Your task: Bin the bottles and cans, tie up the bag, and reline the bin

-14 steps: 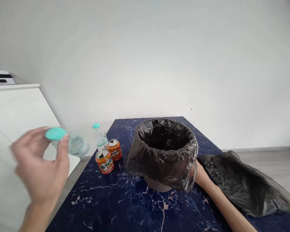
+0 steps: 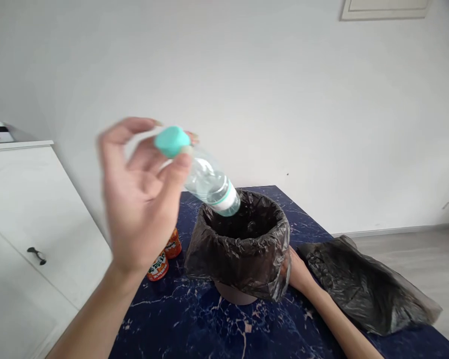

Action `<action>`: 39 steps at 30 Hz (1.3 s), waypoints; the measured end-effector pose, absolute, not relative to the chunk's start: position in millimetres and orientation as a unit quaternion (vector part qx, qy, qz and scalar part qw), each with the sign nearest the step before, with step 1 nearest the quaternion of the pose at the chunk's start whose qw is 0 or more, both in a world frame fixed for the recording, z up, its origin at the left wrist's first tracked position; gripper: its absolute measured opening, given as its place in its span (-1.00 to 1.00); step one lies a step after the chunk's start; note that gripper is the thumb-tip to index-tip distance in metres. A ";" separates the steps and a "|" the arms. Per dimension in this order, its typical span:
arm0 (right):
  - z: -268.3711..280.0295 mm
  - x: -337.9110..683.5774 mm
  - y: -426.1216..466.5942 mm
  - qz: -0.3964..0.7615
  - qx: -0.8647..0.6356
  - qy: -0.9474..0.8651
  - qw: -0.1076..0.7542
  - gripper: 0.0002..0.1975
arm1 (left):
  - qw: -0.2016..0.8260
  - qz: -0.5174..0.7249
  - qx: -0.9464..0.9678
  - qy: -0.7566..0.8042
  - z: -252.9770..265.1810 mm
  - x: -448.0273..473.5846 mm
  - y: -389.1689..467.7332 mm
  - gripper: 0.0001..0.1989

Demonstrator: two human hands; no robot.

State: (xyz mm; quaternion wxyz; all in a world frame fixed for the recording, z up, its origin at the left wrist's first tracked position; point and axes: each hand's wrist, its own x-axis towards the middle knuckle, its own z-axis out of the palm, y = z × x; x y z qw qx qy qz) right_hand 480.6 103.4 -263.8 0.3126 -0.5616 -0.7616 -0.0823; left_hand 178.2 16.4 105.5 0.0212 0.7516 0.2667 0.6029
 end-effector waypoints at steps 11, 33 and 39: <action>-261.9 473.6 107.5 -0.081 -0.572 -0.755 0.308 -0.49 | 0.227 0.307 0.868 0.316 82.8 217.3 92.0 -0.59; -256.5 473.8 103.8 -0.082 -0.552 -0.762 0.329 -0.42 | 0.121 0.207 0.917 0.318 75.9 208.7 130.4 -0.68; -259.6 475.4 103.5 -0.077 -0.553 -0.760 0.333 -0.43 | -0.015 0.401 0.824 0.401 86.2 156.8 134.3 -0.70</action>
